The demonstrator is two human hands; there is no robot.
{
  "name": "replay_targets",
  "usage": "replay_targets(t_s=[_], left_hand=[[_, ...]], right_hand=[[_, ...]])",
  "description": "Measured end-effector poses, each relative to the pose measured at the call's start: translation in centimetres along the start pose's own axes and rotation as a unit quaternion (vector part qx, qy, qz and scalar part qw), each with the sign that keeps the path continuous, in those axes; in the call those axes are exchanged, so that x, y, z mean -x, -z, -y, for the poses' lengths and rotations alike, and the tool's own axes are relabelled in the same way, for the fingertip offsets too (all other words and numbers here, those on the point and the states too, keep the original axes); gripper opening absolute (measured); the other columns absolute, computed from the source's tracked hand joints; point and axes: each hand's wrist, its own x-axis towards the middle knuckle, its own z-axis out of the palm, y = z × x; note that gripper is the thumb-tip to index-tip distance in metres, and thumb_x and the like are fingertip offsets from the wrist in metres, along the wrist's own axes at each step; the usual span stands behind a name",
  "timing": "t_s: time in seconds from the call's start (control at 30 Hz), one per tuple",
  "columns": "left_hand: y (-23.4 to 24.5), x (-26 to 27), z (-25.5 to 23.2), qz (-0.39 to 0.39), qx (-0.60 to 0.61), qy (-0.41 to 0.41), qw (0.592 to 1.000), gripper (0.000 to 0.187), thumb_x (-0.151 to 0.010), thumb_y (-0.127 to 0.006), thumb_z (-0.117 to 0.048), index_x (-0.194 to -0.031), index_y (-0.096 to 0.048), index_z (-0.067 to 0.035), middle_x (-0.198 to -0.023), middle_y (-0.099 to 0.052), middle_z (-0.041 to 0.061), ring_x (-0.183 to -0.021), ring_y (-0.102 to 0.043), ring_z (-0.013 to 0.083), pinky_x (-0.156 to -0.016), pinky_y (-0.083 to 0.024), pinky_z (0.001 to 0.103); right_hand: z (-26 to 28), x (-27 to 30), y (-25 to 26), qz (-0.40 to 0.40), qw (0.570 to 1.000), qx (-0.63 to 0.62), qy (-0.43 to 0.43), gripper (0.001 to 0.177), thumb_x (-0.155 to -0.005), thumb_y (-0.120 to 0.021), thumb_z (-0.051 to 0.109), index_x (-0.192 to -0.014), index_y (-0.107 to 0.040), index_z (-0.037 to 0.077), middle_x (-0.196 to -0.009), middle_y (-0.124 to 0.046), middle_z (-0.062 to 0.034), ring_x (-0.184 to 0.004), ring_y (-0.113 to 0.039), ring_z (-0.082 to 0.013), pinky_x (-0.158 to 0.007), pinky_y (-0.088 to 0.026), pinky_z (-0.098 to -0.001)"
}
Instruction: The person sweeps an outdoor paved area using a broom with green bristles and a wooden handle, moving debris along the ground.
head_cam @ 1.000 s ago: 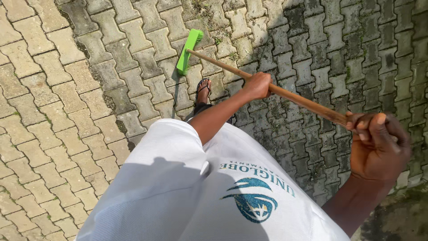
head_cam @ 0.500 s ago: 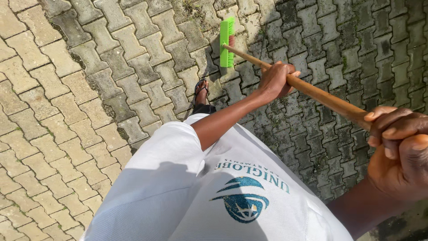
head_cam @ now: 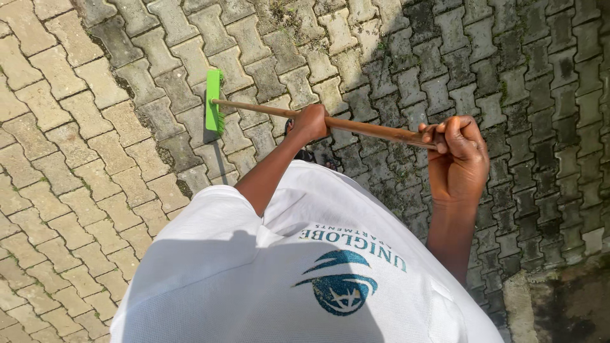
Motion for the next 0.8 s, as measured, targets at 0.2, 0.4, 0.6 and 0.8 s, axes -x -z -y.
replay_targets(t_s=[0.2,0.4,0.6,0.8], left_hand=[[-4.0,-6.9,-15.3,-0.058,0.099,-0.208,0.971,0.011,-0.070,-0.078,-0.006,-0.081,-0.077,-0.006,-0.082,-0.075,0.016,-0.080,-0.074,0.0342,-0.075,-0.059,0.050],[-1.9,-9.5,-18.4,-0.197,0.230,-0.359,0.883,0.040,-0.095,-0.073,-0.022,-0.063,-0.060,-0.003,-0.058,-0.059,0.016,-0.053,-0.057,0.0326,-0.060,-0.049,0.051],[2.2,-4.2,-20.0,-0.210,0.203,-0.288,0.912,0.033,-0.093,-0.071,-0.026,-0.064,-0.066,-0.010,-0.059,-0.064,0.007,-0.057,-0.064,0.0241,-0.059,-0.055,0.049],[6.9,-4.3,-8.3,-0.145,0.056,-0.094,0.983,0.017,-0.087,-0.077,-0.022,-0.075,-0.076,-0.010,-0.076,-0.073,0.010,-0.079,-0.071,0.0259,-0.076,-0.058,0.051]], right_hand=[[9.7,3.2,-1.1,-0.002,0.957,0.210,0.197,0.029,-0.121,-0.062,0.009,-0.094,-0.057,0.001,-0.075,-0.053,-0.0076,-0.066,-0.050,-0.0183,-0.087,-0.054,-0.0404],[7.2,3.7,-5.2,0.117,0.892,0.357,0.251,0.033,-0.116,-0.075,0.013,-0.094,-0.062,-0.007,-0.078,-0.059,-0.0158,-0.070,-0.054,-0.0240,-0.075,-0.045,-0.0341],[11.8,3.7,-4.5,0.140,0.907,0.289,0.274,0.040,-0.118,-0.069,0.029,-0.092,-0.057,0.000,-0.065,-0.048,-0.0031,-0.059,-0.052,-0.0175,-0.080,-0.051,-0.0352],[5.6,-1.4,-1.9,0.096,0.973,0.112,0.179,0.033,-0.120,-0.063,0.023,-0.095,-0.055,0.004,-0.070,-0.048,-0.0056,-0.070,-0.053,-0.0200,-0.091,-0.051,-0.0436]])
